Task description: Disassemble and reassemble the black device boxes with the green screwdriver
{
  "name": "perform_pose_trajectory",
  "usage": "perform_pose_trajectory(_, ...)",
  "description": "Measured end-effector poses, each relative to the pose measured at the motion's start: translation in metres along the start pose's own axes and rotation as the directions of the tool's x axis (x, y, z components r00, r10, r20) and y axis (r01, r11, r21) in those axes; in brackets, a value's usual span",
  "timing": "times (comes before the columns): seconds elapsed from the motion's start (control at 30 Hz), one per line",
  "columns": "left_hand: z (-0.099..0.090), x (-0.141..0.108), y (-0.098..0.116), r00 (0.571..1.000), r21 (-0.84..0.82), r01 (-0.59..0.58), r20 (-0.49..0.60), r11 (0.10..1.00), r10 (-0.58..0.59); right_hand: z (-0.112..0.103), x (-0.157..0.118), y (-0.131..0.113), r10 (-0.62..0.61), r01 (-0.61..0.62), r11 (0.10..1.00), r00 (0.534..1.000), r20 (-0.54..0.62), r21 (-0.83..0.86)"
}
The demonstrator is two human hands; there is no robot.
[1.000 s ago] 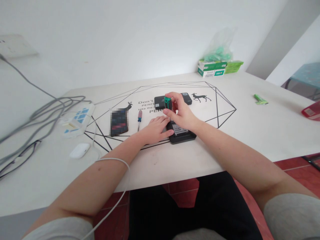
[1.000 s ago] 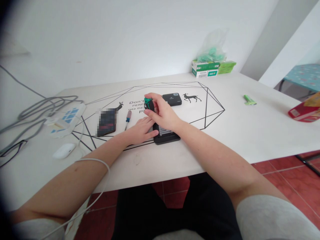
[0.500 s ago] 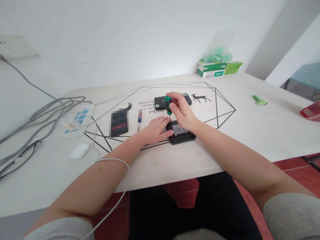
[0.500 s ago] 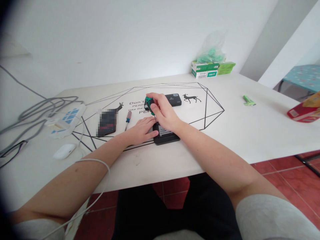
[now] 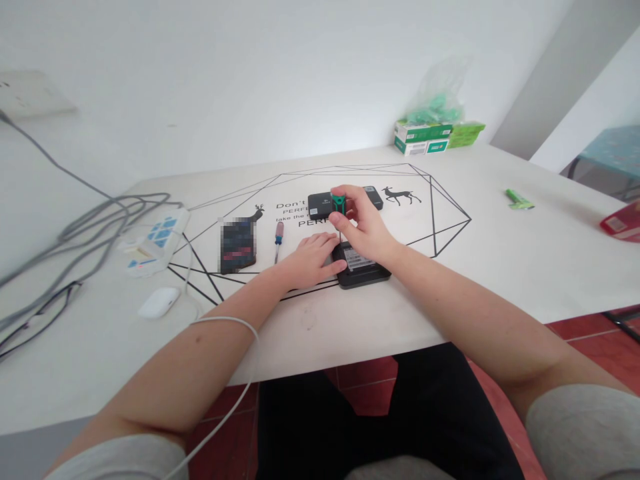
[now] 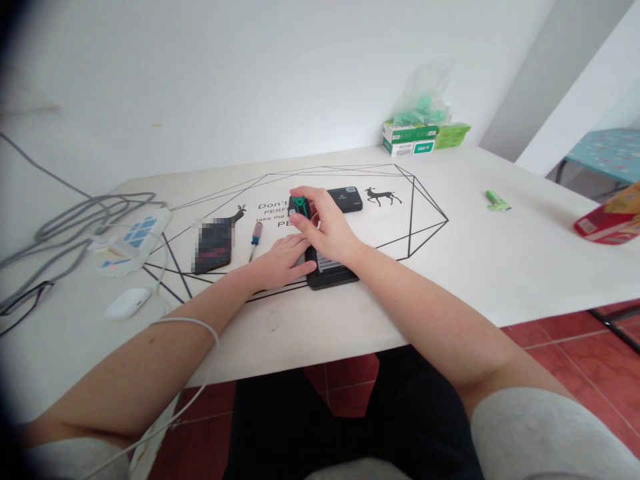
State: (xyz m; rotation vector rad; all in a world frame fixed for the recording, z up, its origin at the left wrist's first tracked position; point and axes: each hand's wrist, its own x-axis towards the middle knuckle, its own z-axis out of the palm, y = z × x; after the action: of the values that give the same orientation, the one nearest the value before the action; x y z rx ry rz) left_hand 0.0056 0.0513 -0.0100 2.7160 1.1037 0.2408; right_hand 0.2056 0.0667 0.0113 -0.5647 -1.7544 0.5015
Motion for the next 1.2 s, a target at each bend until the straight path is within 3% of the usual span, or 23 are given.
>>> perform_pose_trajectory(0.17,0.0025,-0.0002,-0.0024,1.000,0.026,0.003,-0.010,1.000,-0.003,-0.0052,0.0010,-0.0034,0.030,-0.034,0.996,0.998,0.052,0.087)
perform_pose_trajectory(0.47,0.0012,-0.0002,-0.0016,1.000,-0.003,-0.006,-0.011,1.000,0.006,0.0010,0.0017,0.0033,0.018,-0.019,0.999,0.999,-0.033,-0.029)
perform_pose_trajectory(0.77,0.0005,-0.0001,0.0006,1.000,0.012,0.013,-0.005,1.000,-0.013,-0.0056,0.0024,-0.0051,0.050,-0.053,0.997,0.998,0.041,0.055)
perform_pose_trajectory(1.03,0.0004,-0.0008,-0.0002,1.000,-0.007,0.006,0.007,1.000,-0.006,0.0025,0.0011,0.0023,0.052,-0.052,0.999,0.998,-0.020,0.013)
perform_pose_trajectory(1.2,0.0004,-0.0004,-0.0005,1.000,-0.006,-0.001,0.001,1.000,0.001,0.0012,0.0007,0.0028,0.055,-0.058,0.996,0.997,0.046,0.062)
